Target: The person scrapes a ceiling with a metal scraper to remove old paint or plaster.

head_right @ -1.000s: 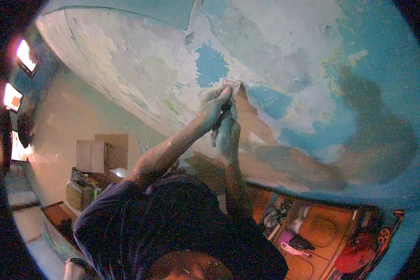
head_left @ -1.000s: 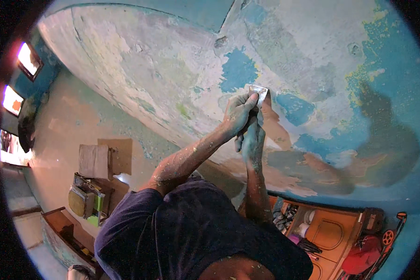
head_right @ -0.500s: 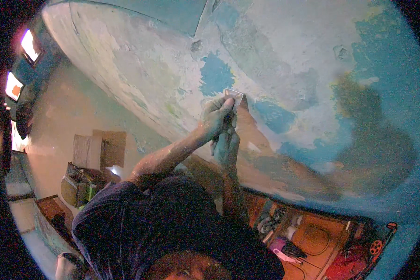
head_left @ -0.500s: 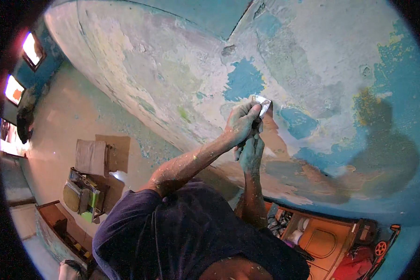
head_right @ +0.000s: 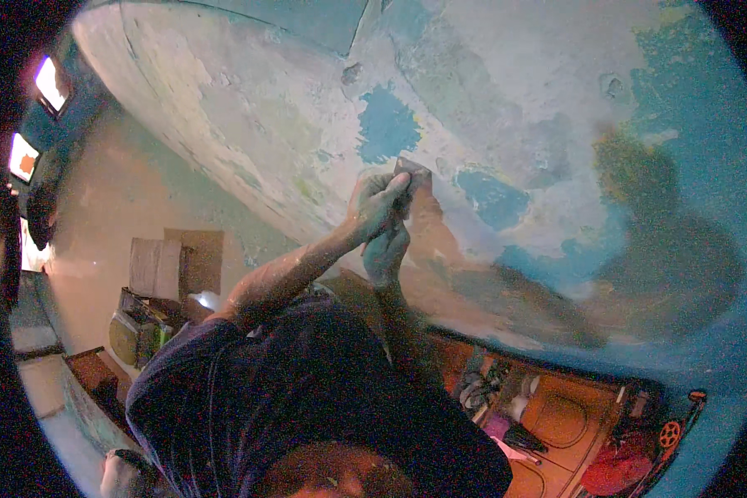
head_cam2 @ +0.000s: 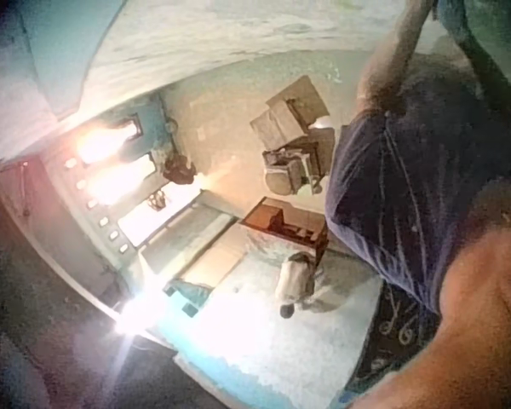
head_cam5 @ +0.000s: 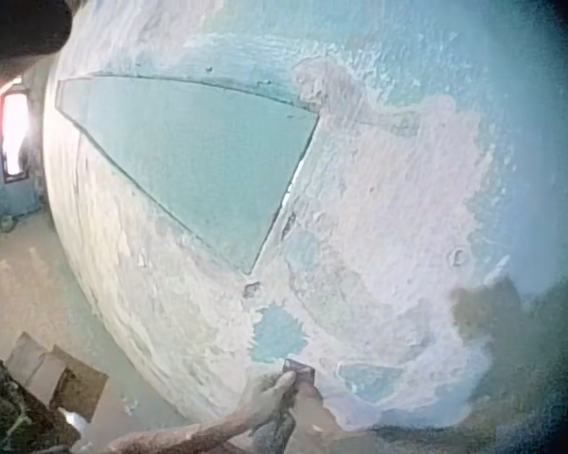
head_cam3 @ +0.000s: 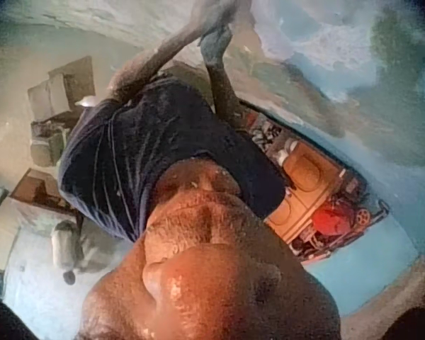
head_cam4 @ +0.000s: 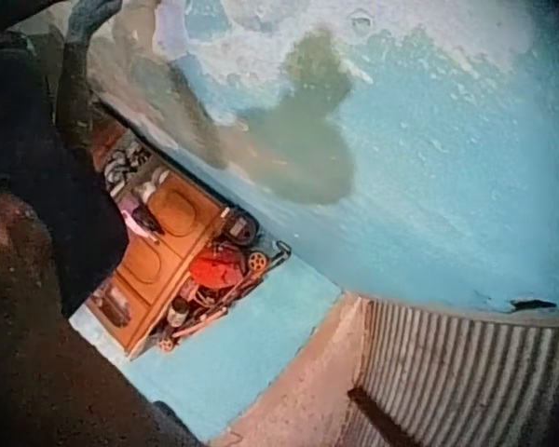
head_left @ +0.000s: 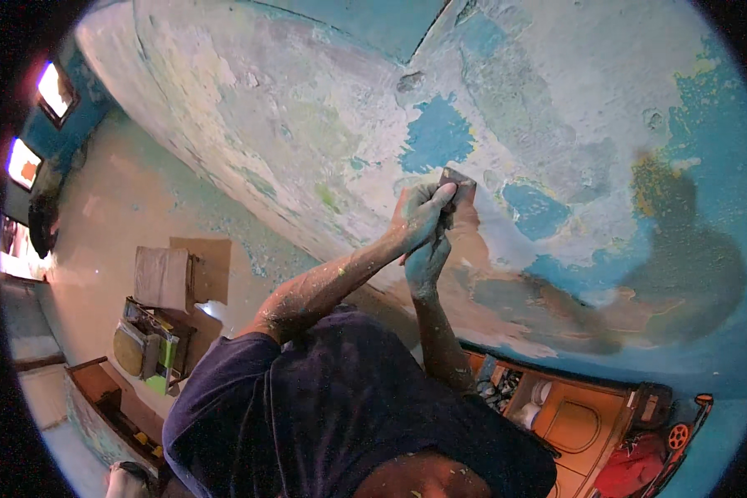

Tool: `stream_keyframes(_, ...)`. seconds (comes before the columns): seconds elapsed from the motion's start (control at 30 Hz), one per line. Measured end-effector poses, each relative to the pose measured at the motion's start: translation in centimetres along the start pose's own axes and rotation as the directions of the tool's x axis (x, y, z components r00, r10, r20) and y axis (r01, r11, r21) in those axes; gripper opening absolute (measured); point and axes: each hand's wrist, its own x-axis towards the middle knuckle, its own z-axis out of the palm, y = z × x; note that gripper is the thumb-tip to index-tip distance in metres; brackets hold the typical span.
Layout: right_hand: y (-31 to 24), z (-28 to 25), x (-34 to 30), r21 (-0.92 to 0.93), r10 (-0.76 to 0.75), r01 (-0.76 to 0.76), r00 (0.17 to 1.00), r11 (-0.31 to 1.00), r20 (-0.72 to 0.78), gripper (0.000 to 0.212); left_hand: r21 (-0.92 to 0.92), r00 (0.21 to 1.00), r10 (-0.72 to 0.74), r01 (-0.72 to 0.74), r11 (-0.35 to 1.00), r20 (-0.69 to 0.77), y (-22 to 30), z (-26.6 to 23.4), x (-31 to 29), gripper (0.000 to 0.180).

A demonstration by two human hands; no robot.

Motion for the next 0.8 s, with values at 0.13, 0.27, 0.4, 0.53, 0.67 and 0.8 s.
stream_keyframes(0.13, -1.1, 0.9, 0.2, 0.02, -0.057, 0.058, 0.998, 0.998, -0.04, 0.029, -0.018, 0.996, 0.09, -0.09, 0.996, 0.012, 1.3, 0.2, 0.4, 0.035)
stream_keyframes(0.27, 1.4, 0.6, 0.8, 0.224, -0.063, 0.078, 0.995, 0.972, -0.071, 0.023, -0.007, 0.988, 0.153, -0.153, 0.988, 0.019, 0.5, 0.3, 0.0, 0.031)
stream_keyframes(0.4, -3.1, 1.2, 1.3, -0.021, -0.086, 0.086, 0.996, 0.996, -0.002, 0.021, 0.051, 0.988, 0.151, -0.152, 0.987, 0.022, 3.3, 0.3, 1.0, 0.031)
stream_keyframes(0.53, -0.2, 0.3, 1.3, 0.04, -0.133, 0.132, 0.991, 0.99, 0.014, 0.023, 0.083, 0.992, 0.125, -0.127, 0.988, 0.026, 3.6, 0.3, 0.2, 0.032)
stream_keyframes(0.67, -0.9, 0.3, 2.0, 0.146, -0.064, 0.065, 0.998, 0.987, -0.011, 0.024, 0.055, 0.989, 0.149, -0.149, 0.987, -0.002, 4.0, 0.4, 0.6, 0.032)
stream_keyframes(0.8, -5.1, 1.5, 2.1, 0.042, 0.192, -0.201, 0.967, 0.979, 0.168, 0.034, 0.109, 0.987, 0.149, -0.142, 0.984, -0.063, 6.8, 0.4, 0.1, 0.034)
